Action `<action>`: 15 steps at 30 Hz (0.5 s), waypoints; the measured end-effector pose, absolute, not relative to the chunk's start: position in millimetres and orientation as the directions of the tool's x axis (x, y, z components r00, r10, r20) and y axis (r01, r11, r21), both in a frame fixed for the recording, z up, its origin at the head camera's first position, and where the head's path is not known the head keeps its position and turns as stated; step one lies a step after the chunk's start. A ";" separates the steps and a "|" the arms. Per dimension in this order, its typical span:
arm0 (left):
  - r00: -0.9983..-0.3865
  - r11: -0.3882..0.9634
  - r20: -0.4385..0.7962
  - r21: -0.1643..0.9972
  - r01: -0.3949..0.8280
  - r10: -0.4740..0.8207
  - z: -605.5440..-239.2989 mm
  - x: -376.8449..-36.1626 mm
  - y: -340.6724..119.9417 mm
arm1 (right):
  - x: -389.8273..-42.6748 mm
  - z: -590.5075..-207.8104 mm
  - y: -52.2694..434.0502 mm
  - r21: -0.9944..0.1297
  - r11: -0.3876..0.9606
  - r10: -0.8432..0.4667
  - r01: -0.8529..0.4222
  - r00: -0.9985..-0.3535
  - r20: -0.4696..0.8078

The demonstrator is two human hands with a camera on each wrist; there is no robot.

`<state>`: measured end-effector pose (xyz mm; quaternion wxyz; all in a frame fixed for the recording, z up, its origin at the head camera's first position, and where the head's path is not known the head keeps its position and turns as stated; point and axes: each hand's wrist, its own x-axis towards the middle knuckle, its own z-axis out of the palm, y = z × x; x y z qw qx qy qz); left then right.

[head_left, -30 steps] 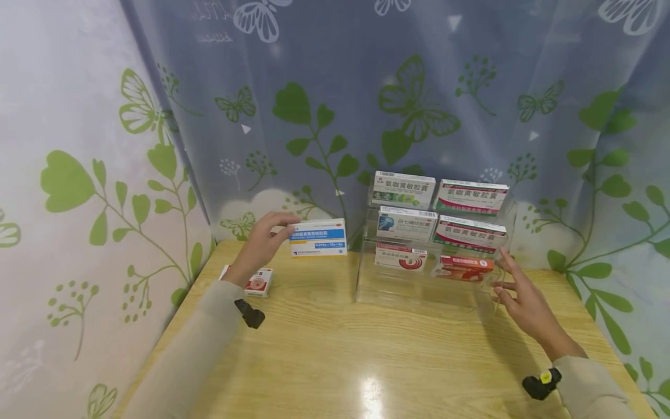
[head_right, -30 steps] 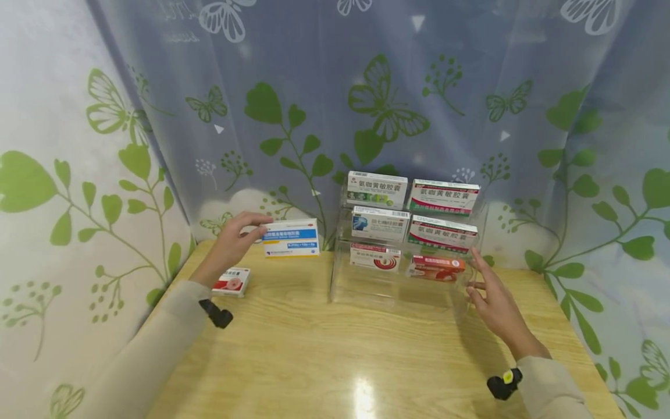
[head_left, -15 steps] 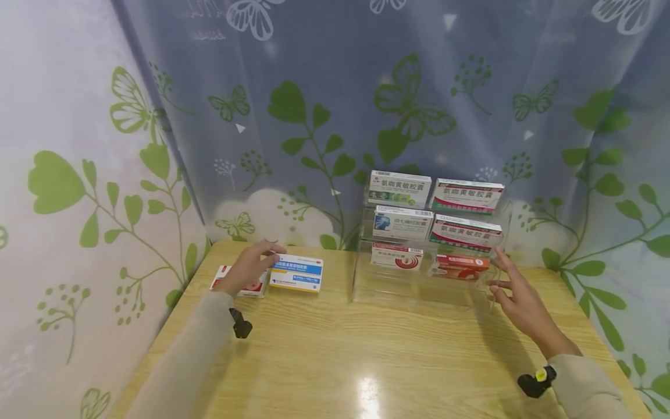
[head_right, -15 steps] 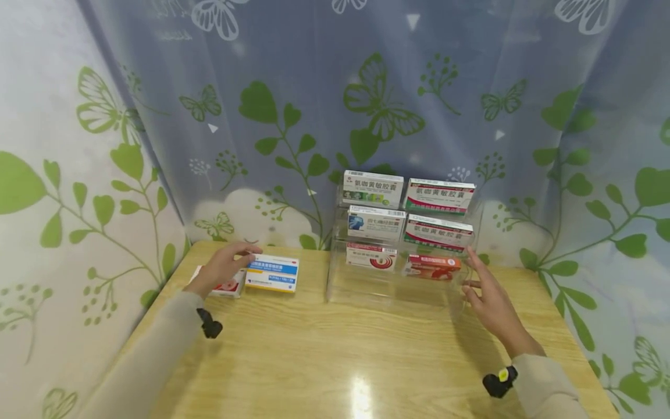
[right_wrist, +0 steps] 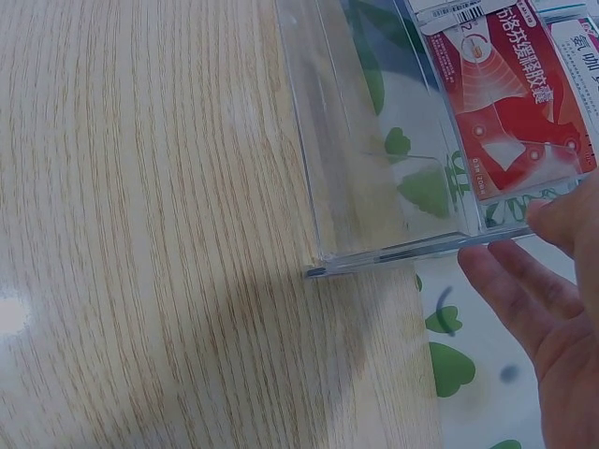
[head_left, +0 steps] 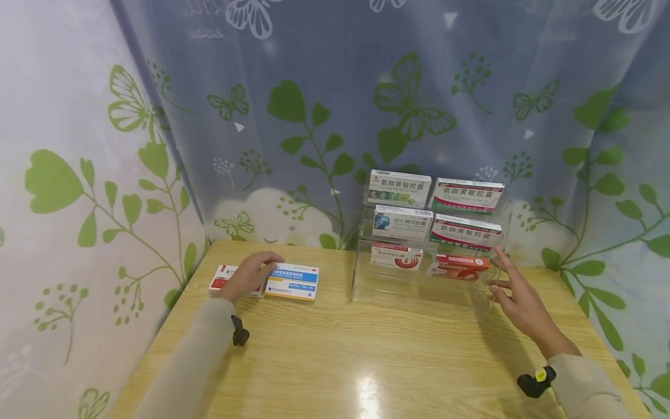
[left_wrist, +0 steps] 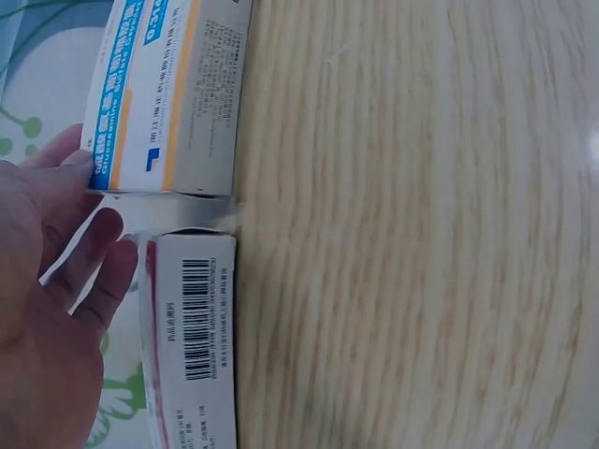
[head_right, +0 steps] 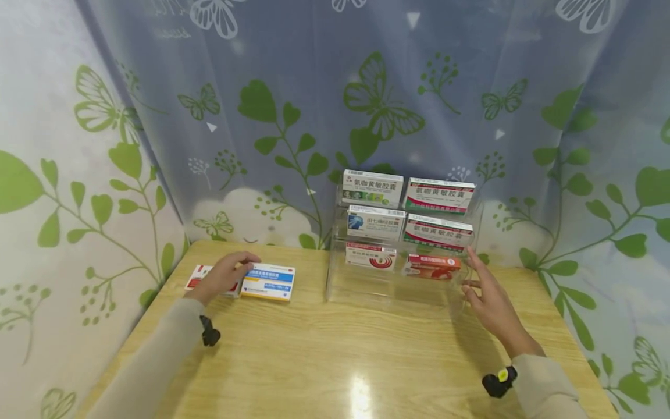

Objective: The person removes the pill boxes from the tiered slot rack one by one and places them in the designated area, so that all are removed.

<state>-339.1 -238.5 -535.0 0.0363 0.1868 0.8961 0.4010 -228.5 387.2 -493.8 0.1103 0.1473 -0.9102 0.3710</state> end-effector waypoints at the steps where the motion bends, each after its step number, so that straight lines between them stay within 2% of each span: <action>1: -0.926 0.604 0.091 0.733 0.312 0.368 -536.2 -339.4 -238.2 | -228.5 -494.0 387.4 -0.643 0.682 -0.185 -0.348 -0.933 0.309; 10: -0.923 0.627 0.154 0.693 0.356 0.353 -541.8 -335.9 -243.0 | -227.1 -493.9 388.5 -0.643 0.690 -0.175 -0.333 -0.938 0.298; 15: -0.879 0.708 0.217 0.525 0.472 0.425 -542.9 -324.5 -250.9 | -228.4 -493.0 388.6 -0.659 0.667 -0.182 -0.347 -0.934 0.308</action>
